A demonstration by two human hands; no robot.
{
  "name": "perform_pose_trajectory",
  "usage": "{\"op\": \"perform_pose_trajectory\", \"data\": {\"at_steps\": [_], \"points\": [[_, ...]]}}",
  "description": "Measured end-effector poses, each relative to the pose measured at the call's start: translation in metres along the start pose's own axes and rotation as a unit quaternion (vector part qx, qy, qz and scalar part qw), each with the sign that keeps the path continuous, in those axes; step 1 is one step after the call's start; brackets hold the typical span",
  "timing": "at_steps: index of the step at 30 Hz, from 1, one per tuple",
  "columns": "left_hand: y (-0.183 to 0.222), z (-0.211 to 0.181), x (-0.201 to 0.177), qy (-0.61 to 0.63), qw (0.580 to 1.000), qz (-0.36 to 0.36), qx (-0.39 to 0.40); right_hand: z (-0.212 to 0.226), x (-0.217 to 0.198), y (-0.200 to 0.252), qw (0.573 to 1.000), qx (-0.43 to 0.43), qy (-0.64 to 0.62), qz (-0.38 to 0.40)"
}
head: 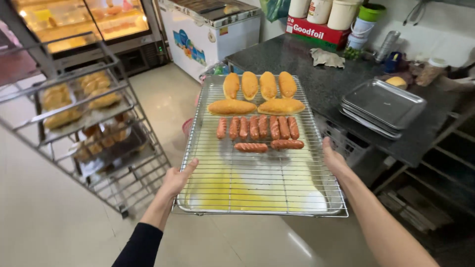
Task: The person carries a tray of bread and sausages through a kitchen, places metal trays on a counter, and then transfers cooked meatballs from a plastic bag onto a plate by hand.
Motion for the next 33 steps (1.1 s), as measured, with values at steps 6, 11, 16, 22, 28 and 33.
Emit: {"op": "perform_pose_trajectory", "data": {"at_steps": [6, 11, 16, 22, 28, 33], "points": [[-0.157, -0.072, 0.057, 0.124, 0.988, 0.081, 0.031, 0.014, 0.021, -0.148, 0.999, 0.03, -0.004, -0.016], [-0.252, -0.128, 0.11, 0.157, 0.98, 0.115, 0.042, 0.009, 0.045, -0.282, 0.999, -0.001, -0.03, 0.011], [-0.392, -0.146, 0.172, 0.113, 0.985, 0.114, 0.059, 0.058, 0.072, -0.347, 0.99, 0.117, -0.078, 0.014], [-0.505, -0.161, 0.214, 0.045, 0.989, 0.143, -0.001, 0.051, 0.094, -0.46, 0.994, 0.108, 0.021, 0.004], [-0.638, -0.181, 0.256, 0.039, 0.981, 0.188, 0.002, 0.09, 0.132, -0.497, 0.987, 0.146, -0.049, -0.036], [-0.754, -0.197, 0.283, -0.023, 0.971, 0.235, 0.048, 0.068, 0.167, -0.551, 0.978, 0.179, -0.056, -0.091]]}}
Point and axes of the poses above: each hand's wrist, its own y-axis away from the middle knuckle, its own x-axis out of the palm, z = x × y, the point moved 6 cm from there along -y, towards the middle knuckle, and after that the axes turned 5 degrees about -y, right-handed, at the moved point
